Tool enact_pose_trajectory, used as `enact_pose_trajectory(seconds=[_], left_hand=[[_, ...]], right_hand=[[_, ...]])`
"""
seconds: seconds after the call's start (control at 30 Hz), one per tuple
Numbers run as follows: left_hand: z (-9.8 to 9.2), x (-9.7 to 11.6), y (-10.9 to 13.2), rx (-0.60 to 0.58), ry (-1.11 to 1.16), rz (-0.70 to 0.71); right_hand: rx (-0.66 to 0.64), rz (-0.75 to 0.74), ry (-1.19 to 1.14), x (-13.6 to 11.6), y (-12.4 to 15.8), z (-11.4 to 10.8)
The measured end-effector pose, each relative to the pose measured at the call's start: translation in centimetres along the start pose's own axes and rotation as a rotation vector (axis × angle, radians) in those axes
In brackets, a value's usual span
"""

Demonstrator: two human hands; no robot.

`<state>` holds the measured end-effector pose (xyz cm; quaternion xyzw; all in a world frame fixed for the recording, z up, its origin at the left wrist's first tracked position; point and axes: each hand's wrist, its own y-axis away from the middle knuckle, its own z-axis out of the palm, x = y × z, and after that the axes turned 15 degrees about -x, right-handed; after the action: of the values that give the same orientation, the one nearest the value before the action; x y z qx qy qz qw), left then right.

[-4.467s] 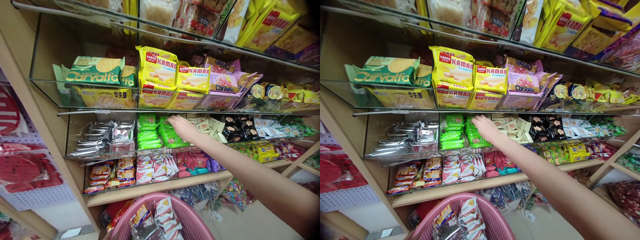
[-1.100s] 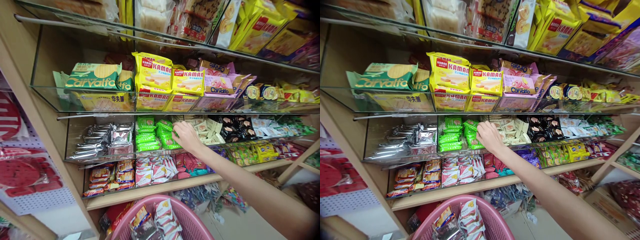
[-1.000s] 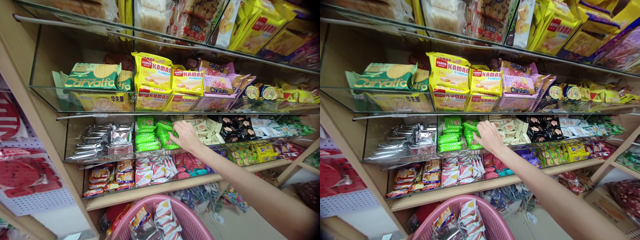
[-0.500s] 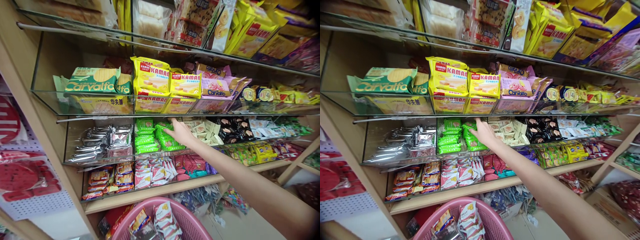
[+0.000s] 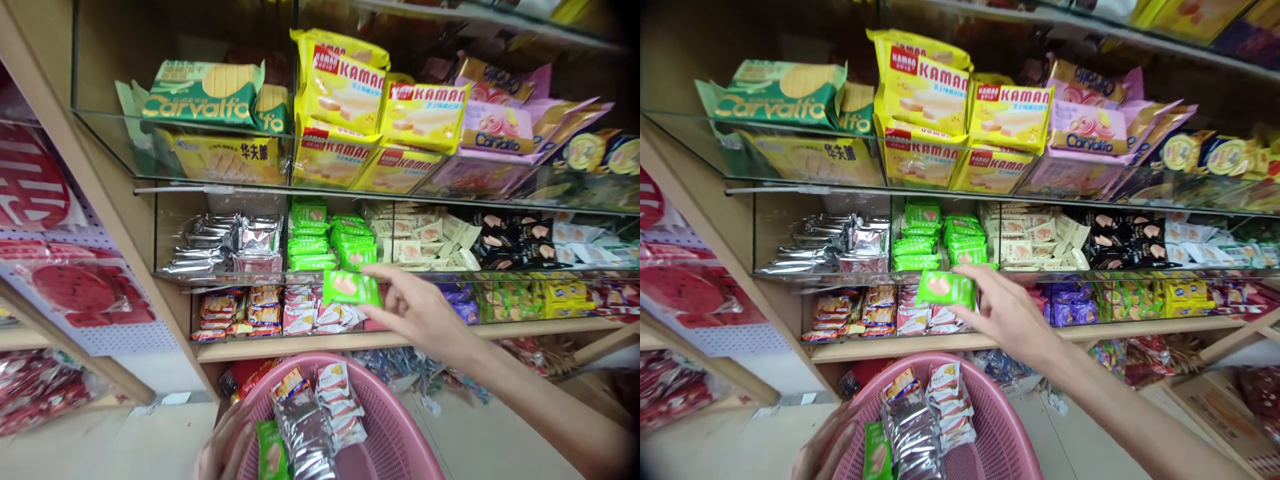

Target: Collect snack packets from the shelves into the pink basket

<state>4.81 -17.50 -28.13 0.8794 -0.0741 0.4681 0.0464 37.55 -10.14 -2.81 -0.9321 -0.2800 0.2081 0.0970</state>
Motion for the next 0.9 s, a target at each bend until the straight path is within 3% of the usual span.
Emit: enact_pose_trajectory(seconds=[0.13,0.3,0.6,0.77,0.9], left_hand=[[-0.7,1.6,0.0,-0.087,0.049,-0.083],[-0.9,2.8,0.5,0.020,0.194,-0.189],[-0.7,3.4,0.5,0.085,0.384,-0.192],[-0.8,3.4,0.5,0.103,0.458,-0.242],[-0.8,3.1,0.5,0.104,0.446,-0.243]], right_hand=[[-0.361,-0.242,0.057,-2.5,1.6,4.9],[-0.622,-0.572,0.204,-4.2,0.9,11.9],[-0.751,-0.944,0.377,-7.3,-2.1,19.0],[-0.743,-1.018,0.435,-7.0,-2.5,21.0],[-0.664,-1.063,0.438,-6.5,-2.7,22.0]])
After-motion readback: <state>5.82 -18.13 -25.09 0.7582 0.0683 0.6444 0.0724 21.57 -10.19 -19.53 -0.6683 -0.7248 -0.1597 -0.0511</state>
